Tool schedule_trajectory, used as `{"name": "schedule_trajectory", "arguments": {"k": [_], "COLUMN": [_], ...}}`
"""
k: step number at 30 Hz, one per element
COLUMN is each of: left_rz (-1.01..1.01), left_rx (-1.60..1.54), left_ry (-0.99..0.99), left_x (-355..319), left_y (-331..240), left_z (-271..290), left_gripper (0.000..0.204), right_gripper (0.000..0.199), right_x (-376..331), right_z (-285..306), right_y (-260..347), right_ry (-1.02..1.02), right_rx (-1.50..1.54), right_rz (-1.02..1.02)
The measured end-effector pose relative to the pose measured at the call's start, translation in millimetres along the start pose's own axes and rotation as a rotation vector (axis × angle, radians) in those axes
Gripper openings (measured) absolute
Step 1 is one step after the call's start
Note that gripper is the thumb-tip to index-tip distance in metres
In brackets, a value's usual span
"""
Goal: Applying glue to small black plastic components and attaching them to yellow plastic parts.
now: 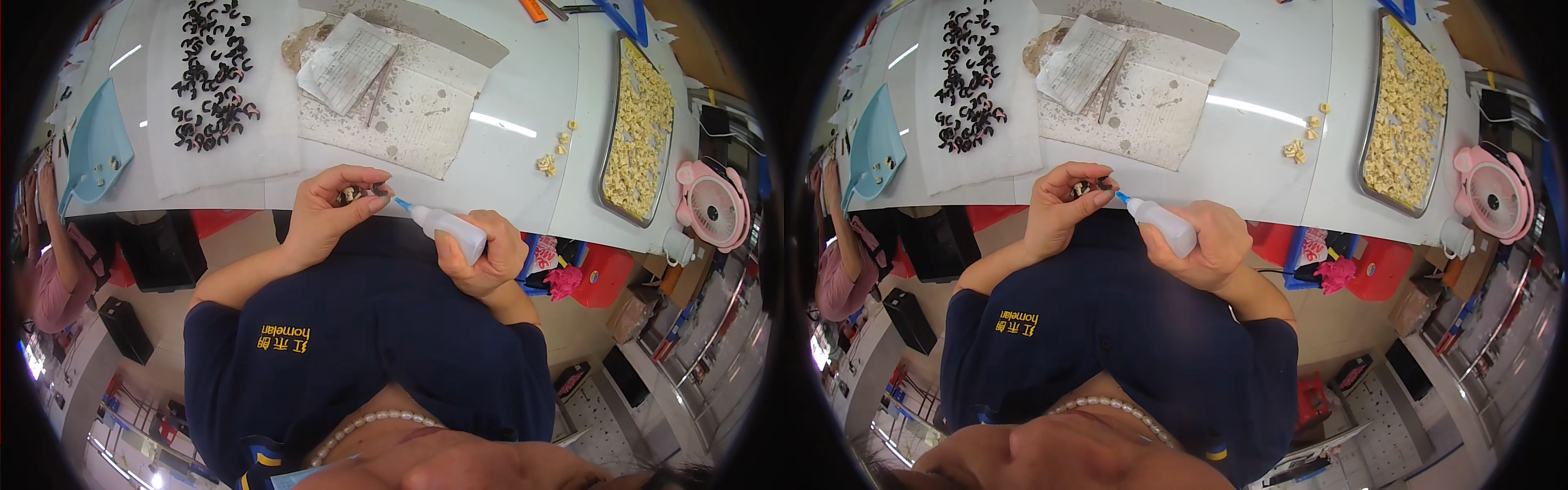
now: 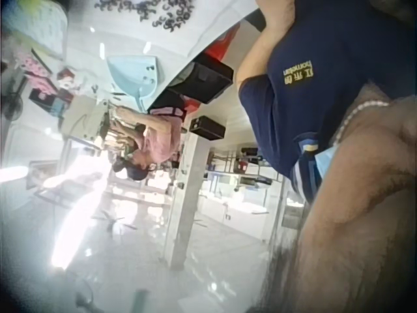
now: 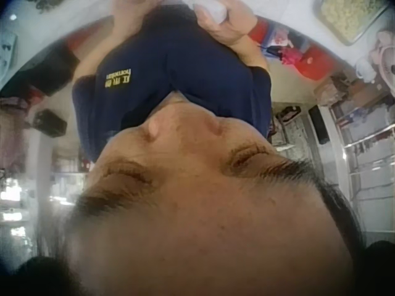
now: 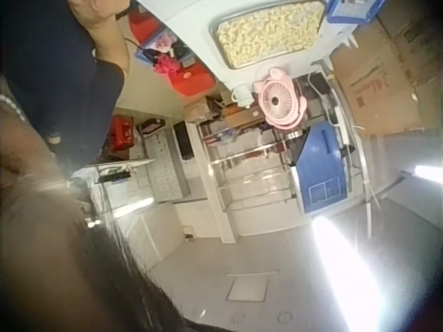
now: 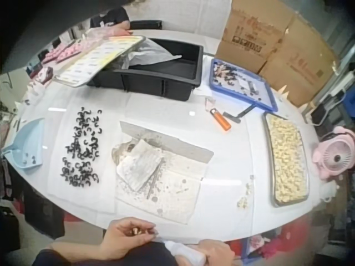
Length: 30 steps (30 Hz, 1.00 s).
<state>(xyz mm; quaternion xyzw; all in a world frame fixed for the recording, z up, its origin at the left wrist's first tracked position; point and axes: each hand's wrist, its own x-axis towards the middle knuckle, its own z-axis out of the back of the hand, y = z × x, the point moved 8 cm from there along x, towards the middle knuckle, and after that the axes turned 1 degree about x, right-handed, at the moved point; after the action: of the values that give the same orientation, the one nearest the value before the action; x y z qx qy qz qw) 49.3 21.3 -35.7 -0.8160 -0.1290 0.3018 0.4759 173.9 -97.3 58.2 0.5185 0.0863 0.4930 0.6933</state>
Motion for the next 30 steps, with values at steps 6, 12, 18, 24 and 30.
{"name": "schedule_trajectory", "arguments": {"k": [6, 12, 18, 24, 30], "left_rz": [-0.013, -0.001, -0.036, -0.013, 0.051], "left_rx": [-0.019, -0.038, -0.075, -0.11, -0.09], "left_ry": [0.002, -0.014, 0.049, 0.099, 0.095], "left_x": [0.2, 3.2, 10.7, 17.5, 17.9], "left_y": [0.5, -0.1, -16.8, -15.8, -4.3], "left_z": [3.5, 13.1, 13.2, 6.3, 1.2], "left_gripper": [0.027, 0.025, 0.028, 0.028, 0.029], "right_gripper": [0.025, 0.021, 0.028, 0.027, 0.026], "right_x": [4.5, 28.1, 67.8, 49.0, 31.5], "right_z": [-1.5, -5.6, -55.5, -3.4, 76.5], "right_y": [-0.9, -35.3, -80.3, -62.8, -78.5], "right_ry": [0.01, -0.15, -0.007, 0.014, 0.205], "right_rx": [0.001, 0.029, -0.111, -0.45, -0.807], "right_rz": [-0.021, -0.153, -0.209, 0.002, -0.164]}}
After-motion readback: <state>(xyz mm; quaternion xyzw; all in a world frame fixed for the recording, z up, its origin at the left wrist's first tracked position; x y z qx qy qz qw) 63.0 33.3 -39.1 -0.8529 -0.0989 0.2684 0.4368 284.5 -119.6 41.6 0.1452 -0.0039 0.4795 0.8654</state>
